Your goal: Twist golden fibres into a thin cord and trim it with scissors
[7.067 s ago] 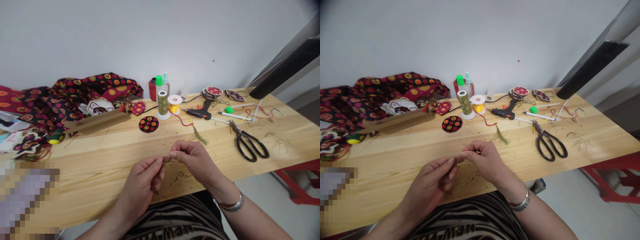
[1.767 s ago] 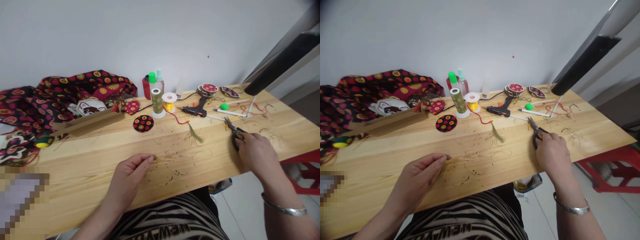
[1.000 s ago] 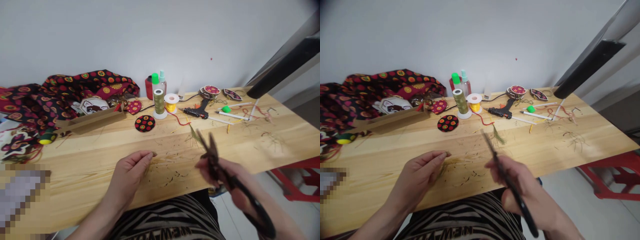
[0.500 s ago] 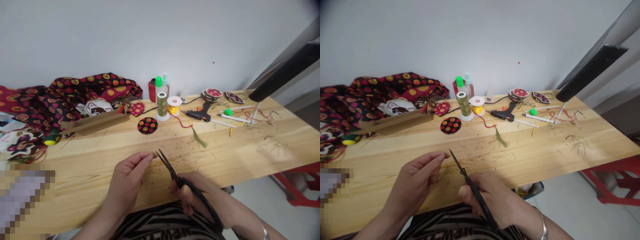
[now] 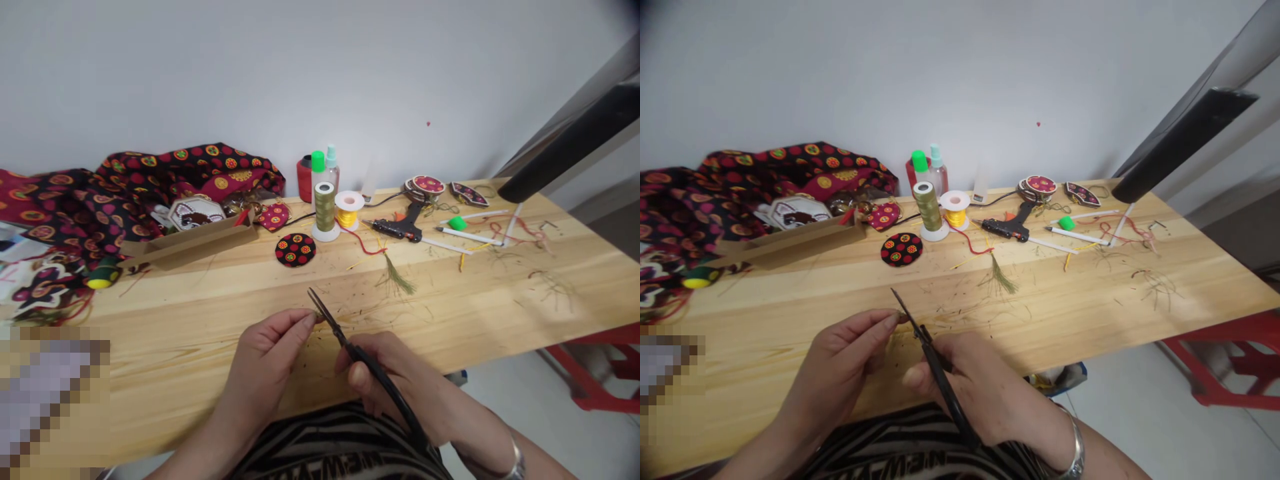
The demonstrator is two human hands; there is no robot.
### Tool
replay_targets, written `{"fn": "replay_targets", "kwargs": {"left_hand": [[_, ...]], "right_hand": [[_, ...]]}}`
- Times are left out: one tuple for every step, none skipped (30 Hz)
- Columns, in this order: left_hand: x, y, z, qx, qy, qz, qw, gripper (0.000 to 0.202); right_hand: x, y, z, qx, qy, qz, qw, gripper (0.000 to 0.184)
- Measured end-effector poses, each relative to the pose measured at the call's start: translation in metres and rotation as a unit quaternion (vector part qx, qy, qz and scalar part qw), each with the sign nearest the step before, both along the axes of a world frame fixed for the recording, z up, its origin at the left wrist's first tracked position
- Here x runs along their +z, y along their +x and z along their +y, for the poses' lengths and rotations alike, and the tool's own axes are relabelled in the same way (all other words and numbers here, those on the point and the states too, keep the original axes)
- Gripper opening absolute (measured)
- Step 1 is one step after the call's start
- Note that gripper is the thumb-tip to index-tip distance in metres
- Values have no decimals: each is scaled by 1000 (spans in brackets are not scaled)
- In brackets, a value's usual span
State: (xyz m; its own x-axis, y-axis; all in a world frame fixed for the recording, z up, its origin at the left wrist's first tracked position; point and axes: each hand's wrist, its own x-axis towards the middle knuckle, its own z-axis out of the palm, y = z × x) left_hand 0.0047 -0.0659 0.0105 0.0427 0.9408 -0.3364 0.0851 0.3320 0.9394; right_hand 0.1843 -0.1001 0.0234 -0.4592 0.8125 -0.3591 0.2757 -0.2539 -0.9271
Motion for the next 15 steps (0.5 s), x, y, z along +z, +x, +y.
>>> {"fn": "replay_targets", "kwargs": {"left_hand": [[0, 0, 0, -1, -1, 0, 1000, 19], [0, 0, 0, -2, -1, -1, 1000, 19], [1, 1, 0, -2, -2, -2, 1000, 20], [1, 1, 0, -2, -3, -3, 1000, 20], [1, 1, 0, -2, -4, -4, 1000, 21], [2, 1, 0, -1, -6, -5, 1000, 21], [2, 2, 0, 2, -6, -6, 1000, 21], [2, 2, 0, 4, -5, -8, 1000, 19], [1, 2, 0, 6, -2, -13, 1000, 18], [0, 1, 0, 6, 1, -20, 1000, 17], [-1, 1, 0, 7, 1, -28, 1000, 16], [-2, 1, 0, 10, -2, -36, 999, 16], [-3, 0, 1, 16, -10, -46, 999, 18], [-4, -1, 1, 26, -20, -55, 998, 20], [-4, -2, 2, 42, -30, -65, 997, 22]], "right_hand": [[0, 0, 1, 1, -6, 8, 1000, 53], [1, 1, 1, 2, -14, 16, 1000, 54], [1, 1, 2, 2, -22, 24, 999, 55], [1, 1, 3, 0, -32, 32, 999, 55], [1, 1, 3, -3, -42, 40, 998, 56], [0, 1, 3, -9, -51, 47, 998, 56], [0, 0, 3, -16, -58, 53, 997, 55], [-1, 0, 3, -23, -66, 59, 996, 54], [-2, -1, 3, -30, -75, 63, 995, 54], [-3, -1, 3, -36, -84, 66, 994, 53], [-4, -2, 3, -39, -92, 70, 993, 53], [-5, -1, 2, -35, -97, 73, 992, 52], [-5, 0, 2, -29, -94, 71, 993, 52], [-5, 2, 1, -19, -79, 64, 995, 50], [-4, 4, 1, -6, -55, 53, 997, 47]]}}
